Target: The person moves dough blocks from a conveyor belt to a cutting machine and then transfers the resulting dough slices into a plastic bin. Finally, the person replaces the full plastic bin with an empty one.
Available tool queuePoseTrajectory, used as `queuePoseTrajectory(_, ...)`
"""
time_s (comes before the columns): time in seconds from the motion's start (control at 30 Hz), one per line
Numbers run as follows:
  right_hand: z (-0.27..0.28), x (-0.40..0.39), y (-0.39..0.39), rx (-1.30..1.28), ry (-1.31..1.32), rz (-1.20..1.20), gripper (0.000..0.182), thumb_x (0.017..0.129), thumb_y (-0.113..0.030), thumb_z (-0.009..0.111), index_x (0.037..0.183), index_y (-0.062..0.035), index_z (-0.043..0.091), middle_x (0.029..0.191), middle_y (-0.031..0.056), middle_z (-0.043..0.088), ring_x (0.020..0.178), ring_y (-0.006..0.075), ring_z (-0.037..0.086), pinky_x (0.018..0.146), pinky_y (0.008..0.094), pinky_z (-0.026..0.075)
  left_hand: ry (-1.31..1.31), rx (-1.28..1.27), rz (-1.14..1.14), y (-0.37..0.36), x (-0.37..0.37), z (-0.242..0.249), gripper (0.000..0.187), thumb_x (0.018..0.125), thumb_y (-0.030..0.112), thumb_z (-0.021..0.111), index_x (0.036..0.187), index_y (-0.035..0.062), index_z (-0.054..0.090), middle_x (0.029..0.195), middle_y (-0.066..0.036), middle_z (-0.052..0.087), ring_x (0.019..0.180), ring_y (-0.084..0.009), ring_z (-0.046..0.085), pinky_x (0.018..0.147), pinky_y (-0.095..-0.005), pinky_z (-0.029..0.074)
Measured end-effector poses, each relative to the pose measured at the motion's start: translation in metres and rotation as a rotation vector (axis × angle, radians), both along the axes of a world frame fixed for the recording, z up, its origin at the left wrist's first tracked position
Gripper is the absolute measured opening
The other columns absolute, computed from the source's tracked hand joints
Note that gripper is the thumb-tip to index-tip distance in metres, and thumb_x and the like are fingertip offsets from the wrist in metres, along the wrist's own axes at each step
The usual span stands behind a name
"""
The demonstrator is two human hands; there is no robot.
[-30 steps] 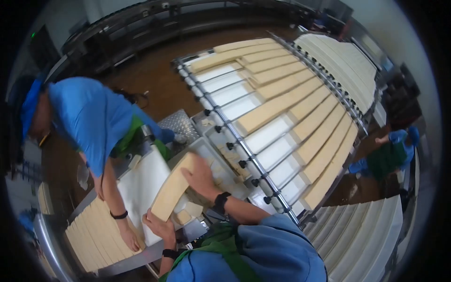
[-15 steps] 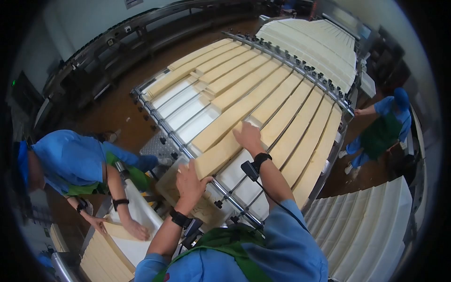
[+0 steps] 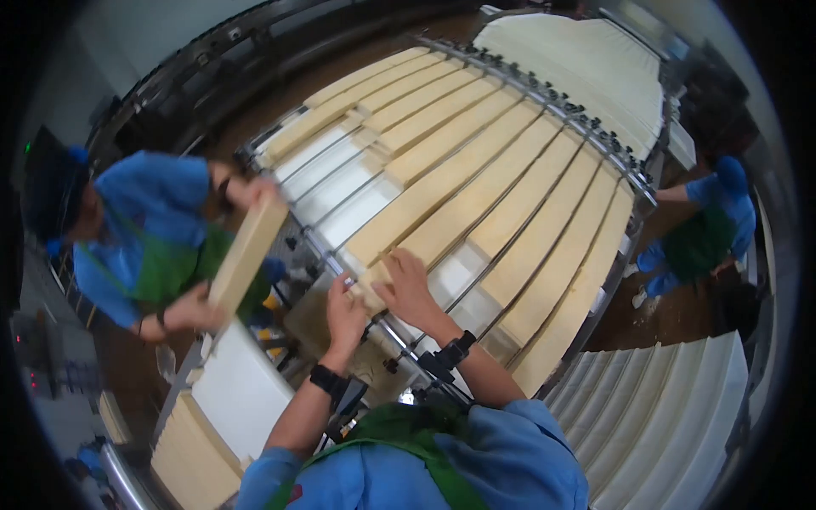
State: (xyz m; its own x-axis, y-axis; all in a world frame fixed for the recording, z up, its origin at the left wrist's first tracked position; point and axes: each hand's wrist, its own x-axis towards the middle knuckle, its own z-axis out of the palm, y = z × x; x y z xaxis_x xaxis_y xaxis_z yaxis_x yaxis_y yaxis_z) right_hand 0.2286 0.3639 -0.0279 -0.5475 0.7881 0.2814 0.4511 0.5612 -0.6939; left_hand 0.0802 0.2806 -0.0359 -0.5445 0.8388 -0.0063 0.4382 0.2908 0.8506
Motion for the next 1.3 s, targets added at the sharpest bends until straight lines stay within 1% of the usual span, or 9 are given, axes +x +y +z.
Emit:
queuePoseTrajectory(0.2, -0.013, -0.018, -0.024, 0.171, -0.356, -0.03, 0.068, 0.097, -0.032, 0.062, 0.159, -0.0199, 0.038, 0.161, 0.0211, 0.033, 0.153, 0.0414, 0.023, 0.12, 0.0696, 0.011, -0.061, 0.096, -0.037, -0.014, -0.02, 0.005, 0.053, 0.088, 0.001, 0.065, 0.139, 0.0087, 0.053, 0.116, -0.016, 0.062, 0.113, -0.0336, 0.061, 0.099, -0.0416, 0.05)
queuePoseTrajectory(0.33, -0.019, -0.023, -0.027, 0.283, -0.572, 0.013, 0.069, 0.098, -0.036, 0.061, 0.16, -0.0203, 0.036, 0.162, 0.0187, 0.033, 0.154, 0.0409, 0.021, 0.12, 0.0705, 0.01, -0.026, 0.097, 0.104, -0.066, -0.041, 0.023, 0.058, 0.088, -0.003, 0.06, 0.144, 0.0099, 0.049, 0.13, -0.016, 0.057, 0.122, -0.0354, 0.059, 0.104, -0.0428, 0.047)
queuePoseTrajectory(0.5, 0.006, -0.042, -0.037, 0.321, -0.642, -0.079, 0.07, 0.099, -0.041, 0.061, 0.159, -0.0154, 0.036, 0.162, 0.0195, 0.033, 0.153, 0.0413, 0.021, 0.12, 0.0713, 0.008, 0.048, 0.042, 0.168, -0.17, -0.098, -0.01, 0.065, 0.096, 0.018, 0.068, 0.153, 0.0065, 0.039, 0.157, -0.027, 0.03, 0.145, -0.0459, 0.035, 0.118, -0.0485, 0.035)
queuePoseTrajectory(0.53, 0.013, -0.06, -0.044, 0.281, -0.656, -0.135, 0.069, 0.1, -0.039, 0.061, 0.158, -0.0126, 0.037, 0.162, 0.0207, 0.032, 0.153, 0.0422, 0.022, 0.12, 0.0708, 0.009, 0.127, 0.042, 0.215, -0.196, -0.111, -0.03, 0.058, 0.095, 0.015, 0.068, 0.148, 0.0055, 0.045, 0.149, -0.026, 0.042, 0.139, -0.0445, 0.043, 0.115, -0.0471, 0.039)
queuePoseTrajectory(0.67, -0.011, -0.149, -0.088, 0.378, -0.359, 0.103, 0.062, 0.101, -0.033, 0.06, 0.153, -0.0056, 0.042, 0.159, 0.0231, 0.037, 0.149, 0.0432, 0.029, 0.12, 0.0661, 0.016, 0.214, 0.114, 0.67, -0.31, -0.14, -0.037, 0.036, 0.093, 0.009, 0.066, 0.127, 0.0031, 0.06, 0.124, -0.02, 0.061, 0.118, -0.0417, 0.058, 0.104, -0.0458, 0.046)
queuePoseTrajectory(0.77, -0.01, -0.244, -0.158, 0.114, -0.136, 0.587, 0.049, 0.101, -0.024, 0.061, 0.143, 0.0, 0.052, 0.142, 0.0276, 0.054, 0.137, 0.0446, 0.045, 0.118, 0.0515, 0.031, 0.459, 0.059, 1.138, -0.403, -0.149, -0.051, 0.037, 0.091, 0.008, 0.067, 0.128, 0.0039, 0.061, 0.126, -0.022, 0.056, 0.121, -0.0418, 0.052, 0.107, -0.0499, 0.04)
queuePoseTrajectory(0.93, -0.049, -0.407, -0.296, 0.022, -0.05, 0.999, 0.05, 0.097, -0.02, 0.067, 0.138, 0.0056, 0.054, 0.133, 0.0283, 0.058, 0.126, 0.0441, 0.051, 0.111, 0.0481, 0.04, 0.262, -0.312, 1.595, -0.521, -0.15, -0.084, 0.064, 0.088, 0.018, 0.074, 0.143, 0.001, 0.047, 0.133, -0.027, 0.04, 0.123, -0.044, 0.044, 0.105, -0.0524, 0.036)
queuePoseTrajectory(1.1, -0.081, -0.528, -0.389, 0.082, -0.1, 1.176, 0.054, 0.092, -0.025, 0.07, 0.137, 0.0017, 0.057, 0.128, 0.0224, 0.056, 0.125, 0.0397, 0.049, 0.108, 0.0485, 0.041, 0.037, -0.266, 1.474, -0.547, -0.169, -0.069, 0.076, 0.083, 0.022, 0.08, 0.144, -0.0035, 0.043, 0.131, -0.027, 0.038, 0.119, -0.0459, 0.05, 0.102, -0.0508, 0.044)
queuePoseTrajectory(1.3, -0.079, -0.577, -0.428, 0.352, -0.464, 0.995, 0.049, 0.089, -0.038, 0.07, 0.127, -0.0051, 0.066, 0.126, 0.0134, 0.051, 0.121, 0.0319, 0.045, 0.097, 0.0514, 0.038, 0.048, -0.206, 1.361, -0.542, -0.173, -0.065, 0.08, 0.078, 0.022, 0.086, 0.141, -0.0037, 0.045, 0.129, -0.026, 0.039, 0.117, -0.0449, 0.052, 0.098, -0.0475, 0.048)
